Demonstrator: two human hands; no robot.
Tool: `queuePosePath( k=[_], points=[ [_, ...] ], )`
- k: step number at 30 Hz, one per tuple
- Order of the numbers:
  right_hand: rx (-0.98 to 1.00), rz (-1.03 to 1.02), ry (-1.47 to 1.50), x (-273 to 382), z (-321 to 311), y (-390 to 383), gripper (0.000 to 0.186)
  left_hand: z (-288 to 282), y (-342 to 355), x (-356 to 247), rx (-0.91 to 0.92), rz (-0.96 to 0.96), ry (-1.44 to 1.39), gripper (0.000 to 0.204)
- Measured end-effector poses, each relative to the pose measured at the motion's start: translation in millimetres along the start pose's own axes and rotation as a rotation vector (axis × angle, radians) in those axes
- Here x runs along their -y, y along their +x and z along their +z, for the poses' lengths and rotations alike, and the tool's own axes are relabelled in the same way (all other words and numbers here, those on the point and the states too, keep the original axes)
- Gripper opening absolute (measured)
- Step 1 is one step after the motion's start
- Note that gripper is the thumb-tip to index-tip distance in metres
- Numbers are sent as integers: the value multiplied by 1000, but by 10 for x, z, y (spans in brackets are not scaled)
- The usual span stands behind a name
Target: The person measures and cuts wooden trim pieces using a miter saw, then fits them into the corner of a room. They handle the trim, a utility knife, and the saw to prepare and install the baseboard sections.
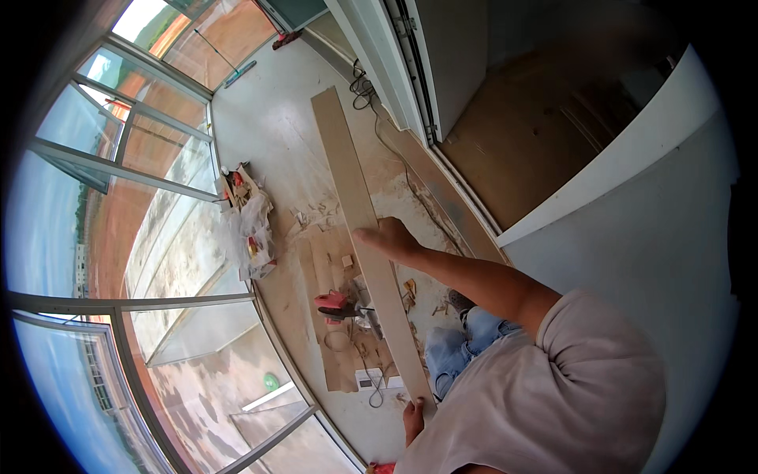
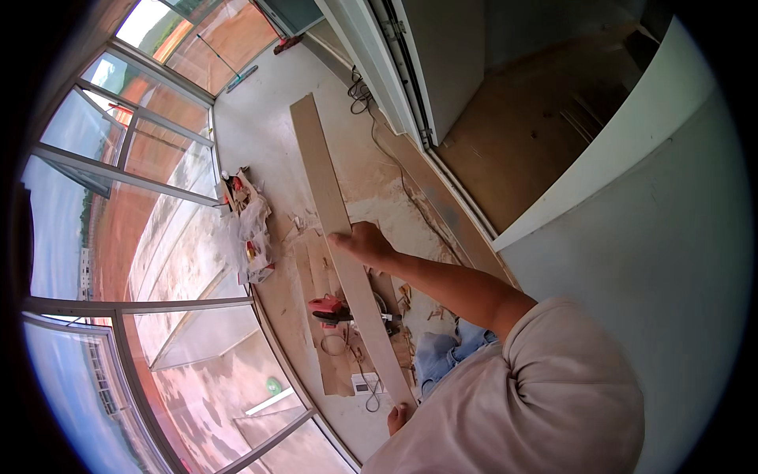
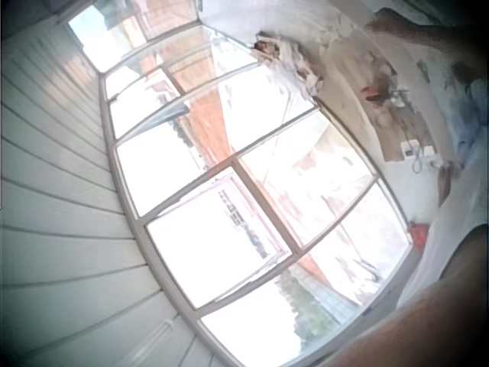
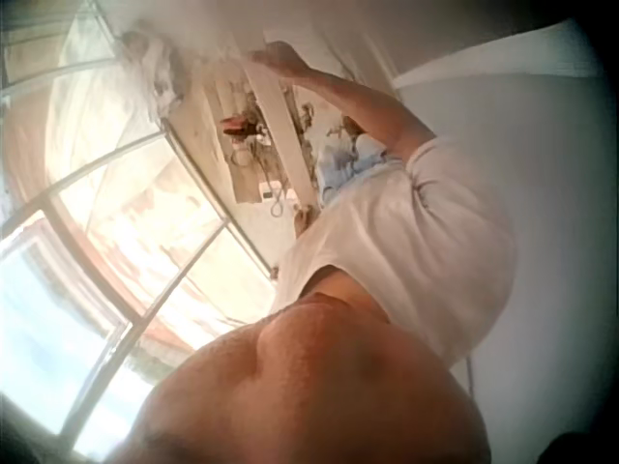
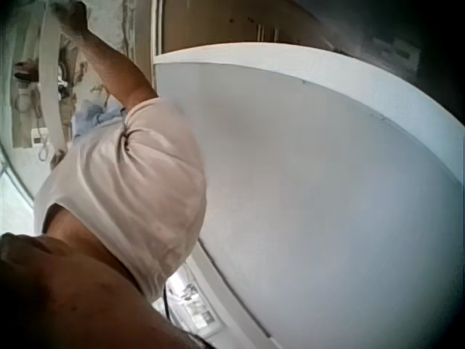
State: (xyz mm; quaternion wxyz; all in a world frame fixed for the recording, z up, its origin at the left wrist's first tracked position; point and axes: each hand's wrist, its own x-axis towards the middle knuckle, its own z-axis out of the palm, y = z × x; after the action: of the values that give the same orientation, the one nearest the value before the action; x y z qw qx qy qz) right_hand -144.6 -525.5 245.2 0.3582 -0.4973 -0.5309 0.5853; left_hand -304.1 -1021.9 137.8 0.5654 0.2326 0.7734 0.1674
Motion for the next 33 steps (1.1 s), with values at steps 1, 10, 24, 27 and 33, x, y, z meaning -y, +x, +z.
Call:
queuePosePath(
  k=[1,10,24,27,33],
  points=[
    [-34,0,12,-72,-75,192,54,15,106,181,-40,47,-83,61],
    [-261,410,-408,-1336,-589,1504,54,49,579,-919,60,-120,137,77],
    [-198,814,-440,-2504,-2726,2440,36,76,3297,-4584,307,-33,531,74],
    [-535,762,-383,-2485,-3746,2480,34,624,3905,-5871,367,95,660,73],
    [-1109,891,-311,-3007,-5674,1827,23,2384,4534,-7926,528,261,905,72]
  ],
)
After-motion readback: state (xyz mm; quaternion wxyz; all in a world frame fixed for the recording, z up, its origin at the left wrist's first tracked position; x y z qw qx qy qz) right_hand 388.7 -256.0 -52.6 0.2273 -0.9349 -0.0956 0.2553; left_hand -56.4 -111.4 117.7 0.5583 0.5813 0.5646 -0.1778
